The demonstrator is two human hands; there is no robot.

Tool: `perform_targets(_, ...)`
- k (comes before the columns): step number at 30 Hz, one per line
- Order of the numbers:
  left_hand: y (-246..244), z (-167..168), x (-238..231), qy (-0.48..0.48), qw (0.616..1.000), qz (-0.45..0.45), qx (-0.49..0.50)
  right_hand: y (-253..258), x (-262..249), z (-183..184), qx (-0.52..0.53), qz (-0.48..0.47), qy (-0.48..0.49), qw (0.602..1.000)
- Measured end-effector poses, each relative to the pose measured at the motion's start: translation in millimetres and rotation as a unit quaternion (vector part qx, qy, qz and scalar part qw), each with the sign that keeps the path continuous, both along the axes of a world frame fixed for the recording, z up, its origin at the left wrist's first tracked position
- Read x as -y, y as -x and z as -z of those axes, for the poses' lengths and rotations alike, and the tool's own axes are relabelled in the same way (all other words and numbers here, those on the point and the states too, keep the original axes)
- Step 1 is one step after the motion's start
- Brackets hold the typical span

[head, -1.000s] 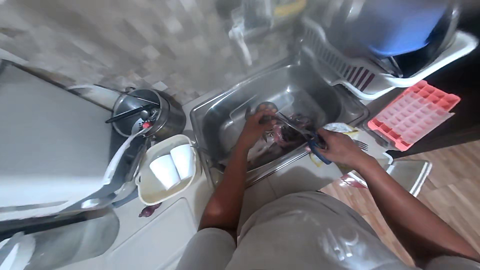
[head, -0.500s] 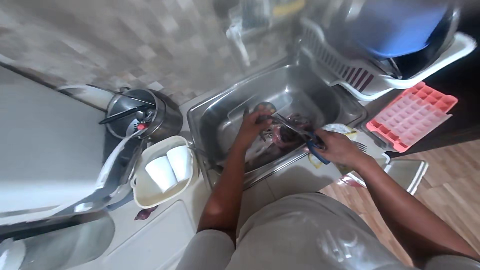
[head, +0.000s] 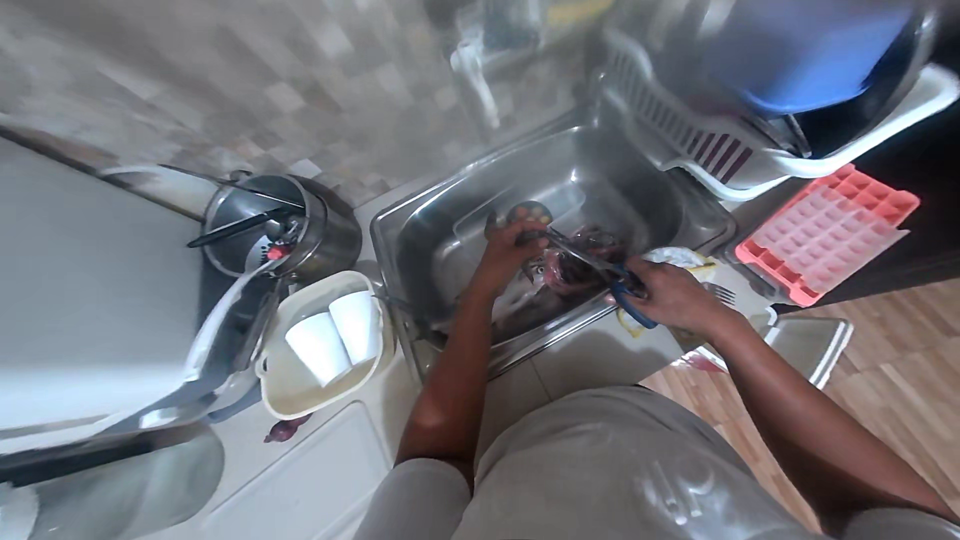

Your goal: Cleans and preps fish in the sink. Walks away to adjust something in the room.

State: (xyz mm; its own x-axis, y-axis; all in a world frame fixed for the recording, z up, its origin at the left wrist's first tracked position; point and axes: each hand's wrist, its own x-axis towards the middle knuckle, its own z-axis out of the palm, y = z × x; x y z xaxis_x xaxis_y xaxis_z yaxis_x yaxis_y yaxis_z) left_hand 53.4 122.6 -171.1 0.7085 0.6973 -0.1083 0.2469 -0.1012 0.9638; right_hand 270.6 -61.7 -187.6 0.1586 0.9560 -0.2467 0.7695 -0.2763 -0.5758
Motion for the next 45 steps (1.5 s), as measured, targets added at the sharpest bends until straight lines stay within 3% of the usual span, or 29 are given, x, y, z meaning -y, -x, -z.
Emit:
perform_targets(17, -7.4, 5.5, 3.4, 0.001, 1.0, 0.023, -0.021, 2.4, -2.3, 1.7, -0.021, 0.012, 0.018, 1.0)
perform_targets(32, -26.1, 43.1, -10.9, 0.146, 0.988, 0.03, -0.045, 6.2, 5.7, 21.1, -0.079, 0.056, 0.03, 0.995)
perform_targets(35, -24.9, 43.3, -12.6, 0.137, 0.988, 0.013, -0.066, 5.3, 9.9, 22.9, -0.143, 0.083, 0.013, 0.986)
perform_targets(37, -24.4, 43.2, -12.7, 0.134, 0.989, -0.031, -0.056, 6.5, 16.2, 24.0, -0.243, 0.09, 0.002, 0.966)
perform_targets(41, -23.2, 29.4, -3.6, 0.101, 0.988, -0.106, -0.04, 28.8, 29.3, 25.0, -0.481, 0.069, 0.009, 0.874)
perform_targets(45, -17.4, 23.6, 6.3, 0.025, 0.997, -0.074, -0.02, 51.3, 29.6, 27.2, -0.516, 0.053, 0.056, 0.853)
